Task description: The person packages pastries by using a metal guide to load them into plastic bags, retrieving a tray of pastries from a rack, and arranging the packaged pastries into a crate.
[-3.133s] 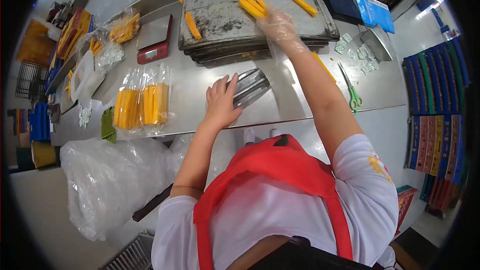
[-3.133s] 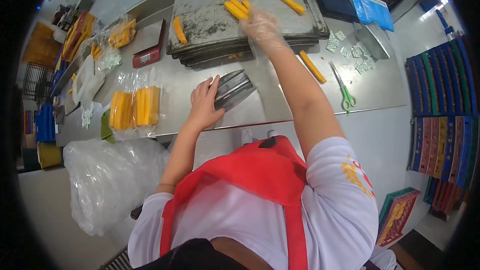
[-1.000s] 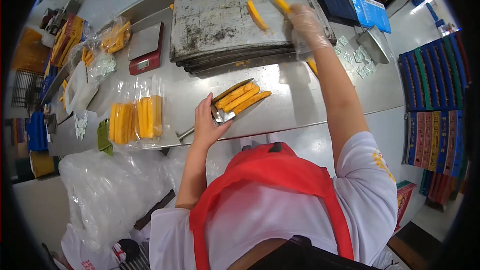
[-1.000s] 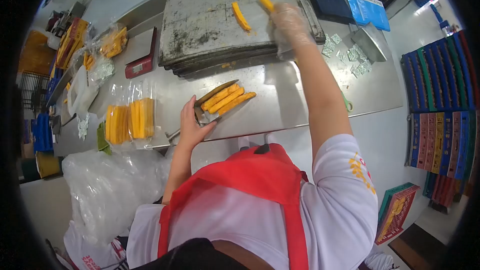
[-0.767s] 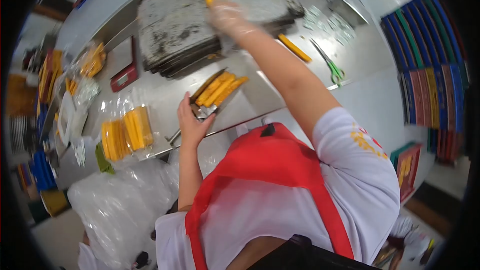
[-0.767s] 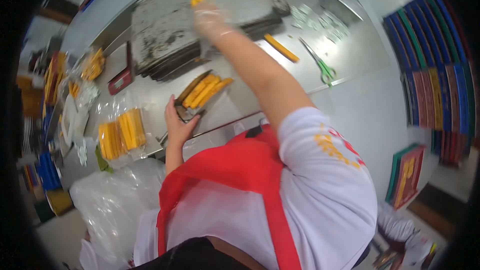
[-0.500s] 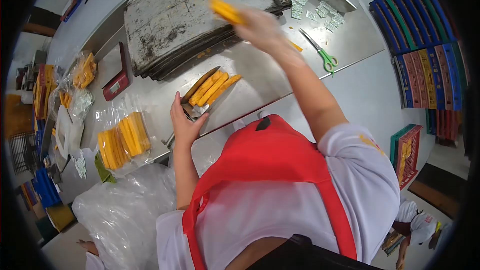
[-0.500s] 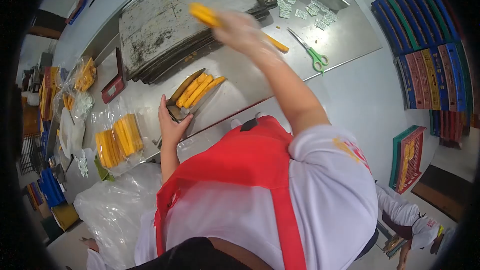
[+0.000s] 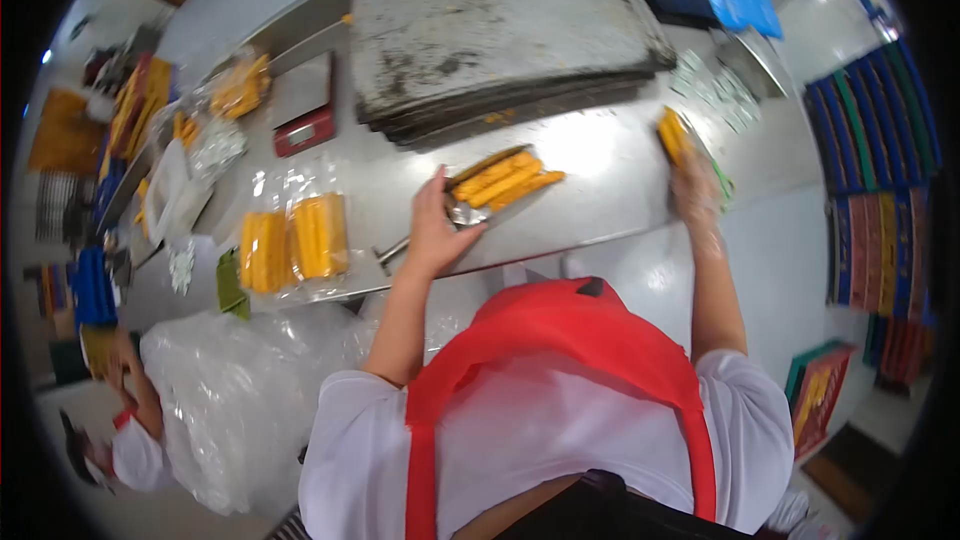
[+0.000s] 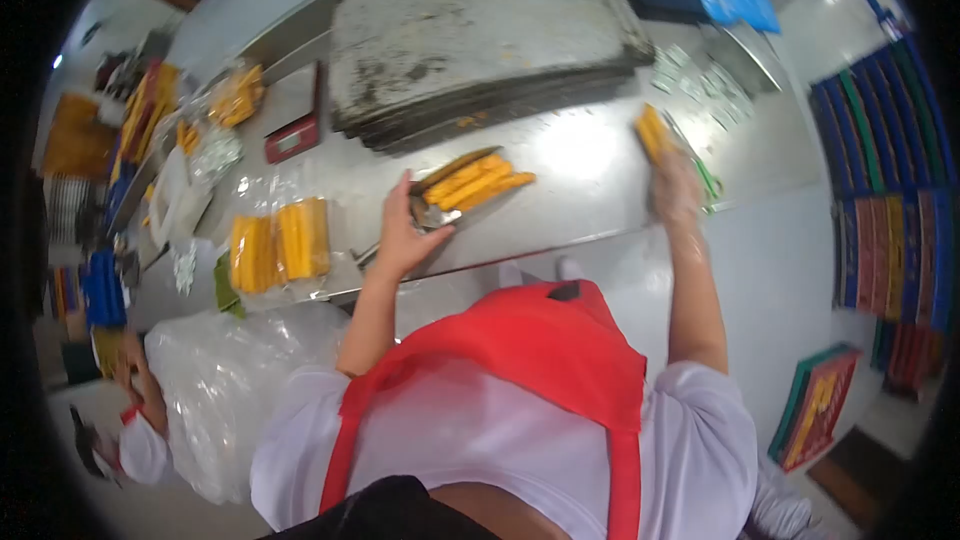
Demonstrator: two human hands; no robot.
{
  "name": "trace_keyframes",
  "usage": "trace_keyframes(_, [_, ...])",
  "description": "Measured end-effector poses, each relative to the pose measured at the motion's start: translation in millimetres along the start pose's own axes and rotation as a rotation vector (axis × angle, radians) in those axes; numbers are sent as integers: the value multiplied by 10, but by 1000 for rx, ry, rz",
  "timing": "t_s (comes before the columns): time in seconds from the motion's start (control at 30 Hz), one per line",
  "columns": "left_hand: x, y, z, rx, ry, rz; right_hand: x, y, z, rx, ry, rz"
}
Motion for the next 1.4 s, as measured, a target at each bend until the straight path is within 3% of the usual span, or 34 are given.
trace_keyframes(0.07, [-29,-35,-8,-33,32,-3,7,-235,-128,-21,-69,-7])
trace_keyframes(0.2, [-97,-126,-119,-38,-58,93,-312,280,67,76,64,11])
trace_keyframes(0.3, [-81,-257,-315,-83,-132,144,-356,215,393,-22,131,5])
trace_keyframes(0.43, [22,-523,-828,-268,-242,207,-584,303,808,-26,226,-20])
trace_keyframes(0.53, [300,-845,-1302,-485,-393,206,-636,82,1022,-221,51,220])
trace_keyframes(0.67, [544,-1318,-1701,-680,-469,212,-600,180,1277,-135,280,555])
trace_keyframes(0.77, [616,-1679,-1932,-830,-538,218,-311,404,1397,-260,339,782])
trace_keyframes(0.8, [593,-1781,-2046,-860,-566,232,-334,621,1411,-390,382,619])
trace_keyframes(0.93, [469,-2330,-2505,-1057,-761,288,6,1170,1411,-631,602,673])
trace_keyframes(1.03, [587,-2653,-2962,-1152,-790,248,-73,1784,1077,-707,794,663])
trace_keyframes(1.1, [755,-3164,-3267,-1328,-936,152,-280,2093,668,-778,926,974])
trace_keyframes(1.17, [1058,-3631,-3668,-1450,-989,177,-558,2438,224,-945,916,800])
trace_keyframes(1.23, [1435,-3953,-4315,-1601,-1104,200,-700,2728,-381,-953,1052,846])
trace_keyframes(1.27, [1649,-4138,-4632,-1668,-1173,171,-622,2815,-715,-922,1187,1012])
trace_keyframes(1.3, [1687,-4364,-4808,-1691,-1341,145,-483,2914,-1029,-873,1310,1187])
trace_keyframes(1.37, [1698,-4617,-5392,-1705,-1637,49,-789,3071,-1749,-974,1199,1127])
trace_keyframes(1.4, [1754,-4678,-5725,-1709,-1764,-14,-1070,3166,-2050,-1078,1250,1044])
Point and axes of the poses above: each hand's wrist, its own z-axis towards the middle knuckle, its own x-axis out of the palm, y = z × x, the point moved 3 cm from there along z, towards the middle knuckle, and after that the axes turned 9 degrees about z, right-handed, at the moved point
